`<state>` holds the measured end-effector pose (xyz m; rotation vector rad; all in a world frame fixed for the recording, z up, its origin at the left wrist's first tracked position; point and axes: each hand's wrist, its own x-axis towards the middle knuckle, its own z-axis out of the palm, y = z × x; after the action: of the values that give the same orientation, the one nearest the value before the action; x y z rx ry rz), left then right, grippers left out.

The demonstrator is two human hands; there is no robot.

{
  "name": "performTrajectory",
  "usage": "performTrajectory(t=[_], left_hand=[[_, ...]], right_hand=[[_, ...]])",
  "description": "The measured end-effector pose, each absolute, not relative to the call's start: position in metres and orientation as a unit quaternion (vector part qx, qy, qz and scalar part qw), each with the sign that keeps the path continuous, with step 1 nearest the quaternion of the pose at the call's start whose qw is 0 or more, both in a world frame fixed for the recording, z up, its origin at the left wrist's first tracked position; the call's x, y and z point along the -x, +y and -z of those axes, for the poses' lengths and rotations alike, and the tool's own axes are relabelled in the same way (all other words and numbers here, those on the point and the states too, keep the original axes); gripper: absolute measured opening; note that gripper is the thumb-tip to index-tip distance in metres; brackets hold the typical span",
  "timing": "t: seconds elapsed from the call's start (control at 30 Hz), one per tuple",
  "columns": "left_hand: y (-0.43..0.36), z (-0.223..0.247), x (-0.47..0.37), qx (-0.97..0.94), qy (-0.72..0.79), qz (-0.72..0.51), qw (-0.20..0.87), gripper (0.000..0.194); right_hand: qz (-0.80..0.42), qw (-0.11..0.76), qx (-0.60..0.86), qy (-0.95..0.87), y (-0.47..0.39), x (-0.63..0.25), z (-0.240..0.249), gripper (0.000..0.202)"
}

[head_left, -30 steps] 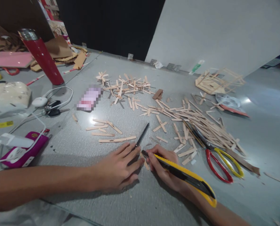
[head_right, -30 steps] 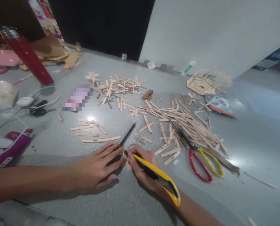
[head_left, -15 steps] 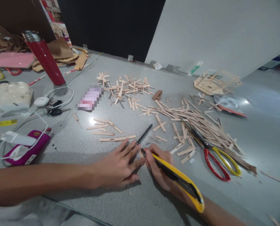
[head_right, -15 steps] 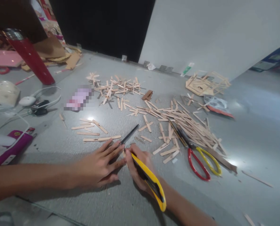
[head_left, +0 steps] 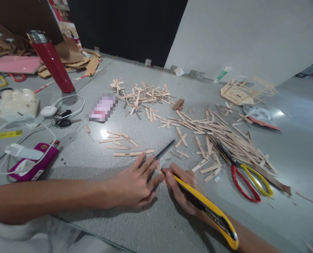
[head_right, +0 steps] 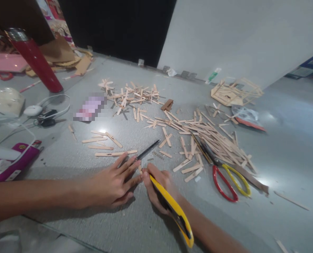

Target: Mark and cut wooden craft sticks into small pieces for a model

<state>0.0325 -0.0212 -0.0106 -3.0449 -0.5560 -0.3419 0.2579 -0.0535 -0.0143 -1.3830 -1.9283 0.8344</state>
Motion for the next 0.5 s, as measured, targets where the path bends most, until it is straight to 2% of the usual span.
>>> performTrajectory(t=[0.2,0.5], left_hand=[[-0.0224,0.0138,-0.0331,0.978,-0.178,0.112,0.017,0.057],[-0.0207,0.0109,-0.0313,0.979,-0.177,0.097,0.007,0.054]], right_hand=[[-0.326,0.364,0.534,-0.690,-0.0505,-0.2548,0.0090,0.040],[-0.343,0.367,0.526,-0.686,-0.0470,-0.2527,0.0077,0.043]])
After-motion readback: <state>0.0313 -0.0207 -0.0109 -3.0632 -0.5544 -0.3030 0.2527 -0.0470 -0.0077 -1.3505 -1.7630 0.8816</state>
